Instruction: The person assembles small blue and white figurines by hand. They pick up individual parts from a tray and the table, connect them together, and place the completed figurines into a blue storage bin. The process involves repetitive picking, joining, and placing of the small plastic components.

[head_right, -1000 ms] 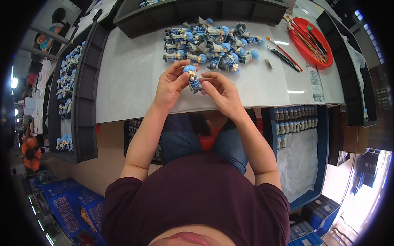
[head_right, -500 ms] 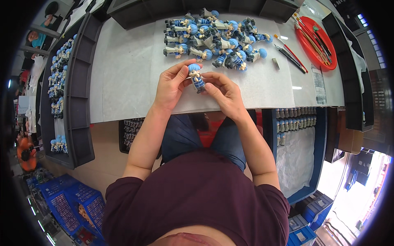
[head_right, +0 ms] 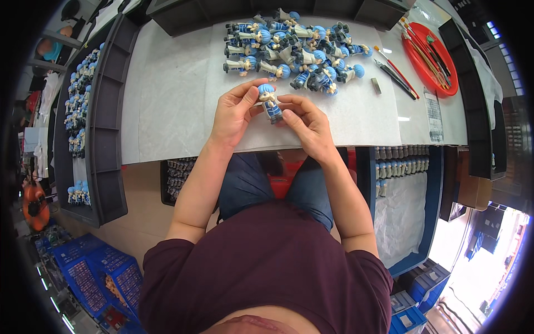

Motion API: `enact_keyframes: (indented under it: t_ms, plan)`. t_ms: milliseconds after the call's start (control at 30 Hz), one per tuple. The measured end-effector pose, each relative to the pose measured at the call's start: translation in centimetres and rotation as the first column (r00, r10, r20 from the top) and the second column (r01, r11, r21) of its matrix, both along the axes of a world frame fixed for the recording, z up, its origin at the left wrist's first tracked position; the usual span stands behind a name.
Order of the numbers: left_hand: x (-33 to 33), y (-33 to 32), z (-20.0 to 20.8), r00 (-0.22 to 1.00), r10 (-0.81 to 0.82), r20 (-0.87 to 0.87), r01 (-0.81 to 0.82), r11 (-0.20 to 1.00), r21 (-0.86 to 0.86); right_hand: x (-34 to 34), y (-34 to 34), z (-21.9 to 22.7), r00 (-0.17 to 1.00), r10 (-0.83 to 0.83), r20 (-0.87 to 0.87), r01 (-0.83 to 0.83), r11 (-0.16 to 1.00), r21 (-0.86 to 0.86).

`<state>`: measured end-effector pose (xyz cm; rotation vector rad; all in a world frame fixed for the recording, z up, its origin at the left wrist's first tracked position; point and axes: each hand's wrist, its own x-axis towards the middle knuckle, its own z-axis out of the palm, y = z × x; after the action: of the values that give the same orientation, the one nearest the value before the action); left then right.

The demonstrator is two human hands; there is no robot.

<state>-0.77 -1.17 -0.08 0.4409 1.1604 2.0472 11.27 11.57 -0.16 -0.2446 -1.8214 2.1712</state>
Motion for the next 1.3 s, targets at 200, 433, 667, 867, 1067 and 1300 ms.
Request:
enact_keyframes:
  t_ms: [200,433,667,867,1067,1300]
  plan:
    - [-0.1,0.0,-0.2,1.0,0.001,0.007,0.0,1.0,-0.02,0.0,-0.1,0.3,1.0,0.0,-0.001,0.0,1.0,0.009]
    - [-0.1,0.1,-0.2,1.0,0.029,-0.006,-0.029,0.999,-0.033,0.0,-0.4,0.2,0.999,0.009,0.033,-0.01,1.0,0.026]
    - [0.0,0.2,0.1,1.0,0.008,0.007,-0.007,0.999,-0.048,-0.1,-0.6,0.0,0.999,-0.032,0.019,0.032,0.999,0.0]
    - [0.4,0.3,0.2,0.992,0.005,-0.123,-0.01,0.999,-0.042,0.0,-0.6,-0.3,0.994,-0.088,-0.068,0.097,0.985,0.143]
    - [0.0,-0.2,0.3,0.998,-0.036,-0.053,0.04,0.995,0.091,-0.3,-0.3,-0.4,0.99,-0.113,-0.09,0.115,0.993,0.018]
    - [0.3,0.0,0.4,0.989,-0.076,-0.124,0.087,0.992,0.09,-0.4,-0.4,-0.9,0.972,-0.196,-0.126,0.203,0.978,0.05]
